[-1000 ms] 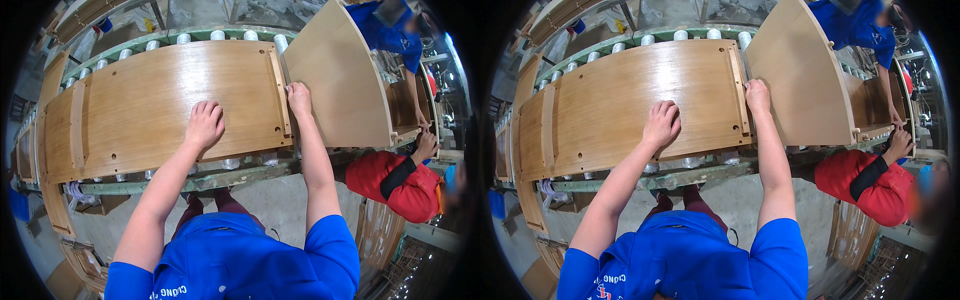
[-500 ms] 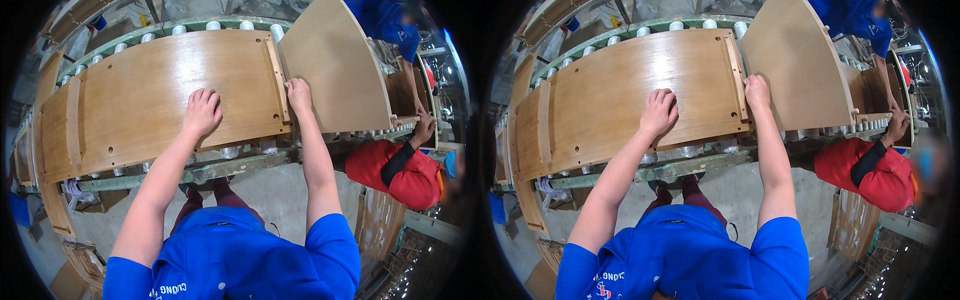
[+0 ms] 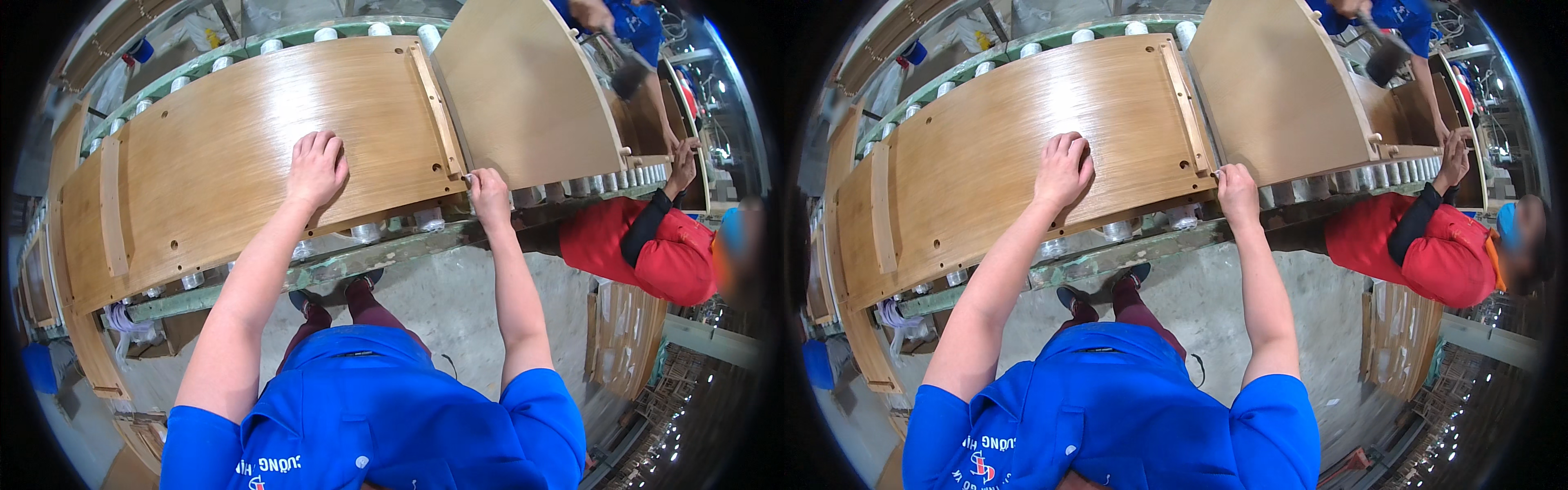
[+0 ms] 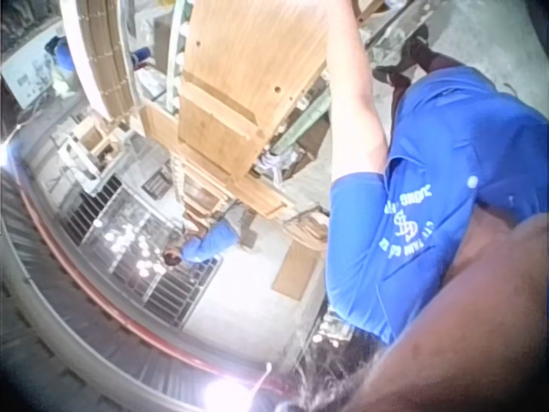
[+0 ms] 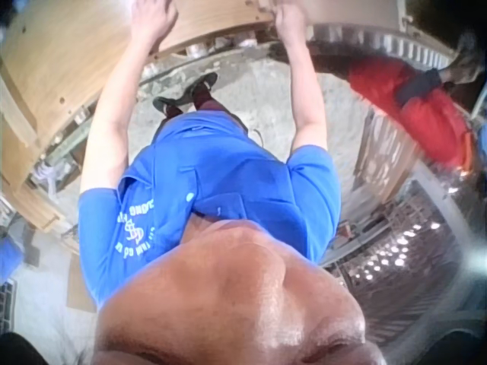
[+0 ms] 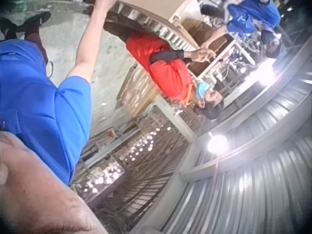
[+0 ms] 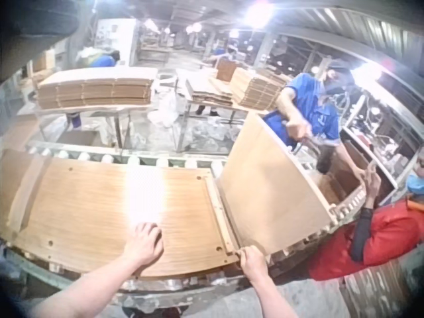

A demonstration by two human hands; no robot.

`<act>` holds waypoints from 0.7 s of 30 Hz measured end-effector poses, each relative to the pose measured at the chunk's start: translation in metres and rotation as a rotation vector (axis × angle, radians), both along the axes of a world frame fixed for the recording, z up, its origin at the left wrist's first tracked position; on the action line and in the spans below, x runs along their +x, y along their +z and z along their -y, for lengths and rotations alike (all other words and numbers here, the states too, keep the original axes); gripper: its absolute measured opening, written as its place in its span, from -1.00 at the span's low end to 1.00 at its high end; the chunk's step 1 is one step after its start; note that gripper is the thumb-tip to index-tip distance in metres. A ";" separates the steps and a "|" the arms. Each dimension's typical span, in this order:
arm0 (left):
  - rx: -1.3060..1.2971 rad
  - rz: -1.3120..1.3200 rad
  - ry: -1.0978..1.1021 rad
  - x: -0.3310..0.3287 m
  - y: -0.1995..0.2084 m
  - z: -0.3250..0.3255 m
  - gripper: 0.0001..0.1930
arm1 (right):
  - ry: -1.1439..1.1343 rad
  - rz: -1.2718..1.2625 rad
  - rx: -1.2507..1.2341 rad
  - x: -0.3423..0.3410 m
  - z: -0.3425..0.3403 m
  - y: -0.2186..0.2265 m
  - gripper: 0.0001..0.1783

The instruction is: The person wipes the edges and surfaces of wooden furniture components using a white cloth. They handle several small wooden strips and larger curved panels, rubbing them individually before placing them on a roller conveyor or stacking them.

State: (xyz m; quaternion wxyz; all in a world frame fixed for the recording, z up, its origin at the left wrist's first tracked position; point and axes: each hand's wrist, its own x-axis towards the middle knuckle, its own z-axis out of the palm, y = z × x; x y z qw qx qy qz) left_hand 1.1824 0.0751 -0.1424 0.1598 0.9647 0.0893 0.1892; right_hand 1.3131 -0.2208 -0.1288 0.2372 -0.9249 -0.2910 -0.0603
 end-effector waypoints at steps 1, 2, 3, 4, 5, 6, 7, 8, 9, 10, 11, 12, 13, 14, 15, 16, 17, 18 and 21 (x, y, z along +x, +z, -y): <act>-0.005 -0.005 0.002 0.001 0.001 0.001 -0.74 | -0.004 -0.009 0.000 -0.001 0.002 0.000 -0.90; 0.003 -0.004 0.003 0.001 0.000 0.001 -0.74 | -0.006 -0.019 0.002 -0.003 0.003 0.000 -0.91; 0.011 -0.003 0.005 0.001 0.000 0.001 -0.74 | -0.007 -0.017 -0.003 -0.003 0.003 0.001 -0.91; 0.018 -0.002 0.009 0.002 -0.001 0.002 -0.73 | -0.006 -0.013 -0.008 -0.002 0.004 0.001 -0.91; 0.022 -0.005 0.004 0.003 0.000 0.003 -0.74 | -0.006 -0.013 -0.013 -0.003 0.005 0.000 -0.91; 0.026 -0.007 0.001 0.003 0.000 0.003 -0.74 | -0.004 -0.005 -0.017 -0.002 0.006 -0.001 -0.91; 0.030 -0.008 0.001 0.004 0.001 0.004 -0.75 | 0.000 0.003 -0.021 -0.001 0.007 -0.002 -0.91; 0.021 -0.006 -0.004 0.003 0.001 0.002 -0.75 | 0.009 0.009 -0.024 0.000 0.006 -0.004 -0.91; 0.012 -0.003 -0.006 0.002 0.002 0.002 -0.75 | 0.015 0.020 -0.028 0.000 0.006 -0.006 -0.91; 0.003 0.001 -0.004 0.000 0.002 0.001 -0.75 | 0.025 0.032 -0.031 -0.001 0.007 -0.007 -0.91; -0.023 -0.013 -0.005 -0.003 0.000 0.000 -0.75 | 0.053 0.044 -0.027 -0.001 0.002 -0.009 -0.90; -0.040 -0.023 0.003 -0.003 0.002 0.000 -0.76 | 0.035 0.019 -0.100 -0.001 0.007 -0.010 -0.90; -0.133 -0.078 -0.004 -0.003 0.009 0.003 -0.75 | 0.031 0.006 -0.088 -0.007 0.007 -0.006 -0.92; -0.096 0.061 -0.028 -0.005 0.003 0.000 -0.76 | 0.025 -0.062 -0.071 -0.008 0.008 -0.002 -0.90; -0.046 0.129 0.005 -0.011 -0.003 -0.004 -0.76 | 0.049 -0.086 -0.018 -0.014 0.000 0.006 -0.89; -0.094 0.099 -0.047 -0.012 0.000 -0.005 -0.76 | 0.061 -0.106 -0.075 -0.016 0.004 0.014 -0.85; -0.060 -0.010 -0.031 -0.017 0.003 -0.004 -0.77 | 0.069 -0.068 -0.008 -0.023 0.004 0.021 -0.84; -0.006 0.026 -0.040 -0.021 0.004 -0.003 -0.77 | 0.006 -0.288 0.146 -0.026 0.008 0.020 -0.83; -0.304 0.232 -0.133 -0.059 0.003 -0.007 -0.83 | -0.028 -0.694 0.577 -0.048 -0.001 0.010 -0.81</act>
